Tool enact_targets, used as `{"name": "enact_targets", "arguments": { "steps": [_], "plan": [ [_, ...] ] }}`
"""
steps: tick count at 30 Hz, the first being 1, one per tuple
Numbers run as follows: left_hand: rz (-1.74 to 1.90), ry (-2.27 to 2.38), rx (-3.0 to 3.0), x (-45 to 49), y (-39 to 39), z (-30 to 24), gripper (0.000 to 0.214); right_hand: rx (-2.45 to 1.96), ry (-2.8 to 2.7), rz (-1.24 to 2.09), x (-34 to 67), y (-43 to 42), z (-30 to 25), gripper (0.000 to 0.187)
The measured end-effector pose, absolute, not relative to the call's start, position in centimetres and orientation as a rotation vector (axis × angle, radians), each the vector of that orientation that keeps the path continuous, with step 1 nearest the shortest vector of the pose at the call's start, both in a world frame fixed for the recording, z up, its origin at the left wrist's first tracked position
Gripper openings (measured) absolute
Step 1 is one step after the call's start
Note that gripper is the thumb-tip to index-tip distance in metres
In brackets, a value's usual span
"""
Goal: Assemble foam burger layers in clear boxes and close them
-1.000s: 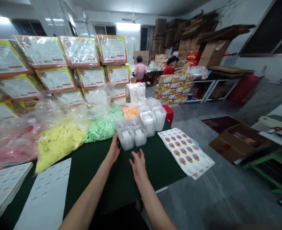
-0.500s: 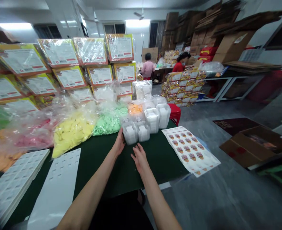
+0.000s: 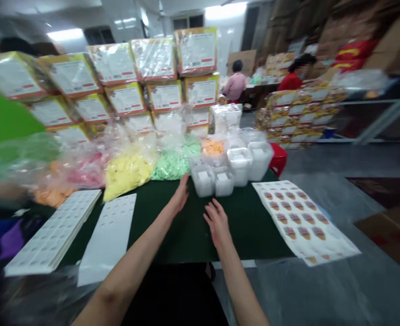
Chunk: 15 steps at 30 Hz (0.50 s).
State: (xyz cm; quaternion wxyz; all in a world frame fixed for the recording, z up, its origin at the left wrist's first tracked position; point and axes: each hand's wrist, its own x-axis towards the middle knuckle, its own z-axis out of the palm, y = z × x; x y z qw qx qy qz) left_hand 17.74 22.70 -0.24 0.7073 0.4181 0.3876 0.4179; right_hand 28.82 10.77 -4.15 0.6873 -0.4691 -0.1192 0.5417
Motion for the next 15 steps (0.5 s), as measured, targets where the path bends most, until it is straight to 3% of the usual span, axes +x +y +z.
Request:
{"name": "enact_targets", "arguments": {
  "steps": [8,15],
  "plan": [
    [1.032,0.956,1.276,7.0,7.6,-2.8,0.068,-1.355,-0.614,1.191,26.7,0.9,-8.0,0.047],
    [1.103,1.054,1.009,6.0,12.4,-2.4,0.055,-1.361,-0.407,0.848,35.3,7.1,-4.0,0.046]
  ]
}}
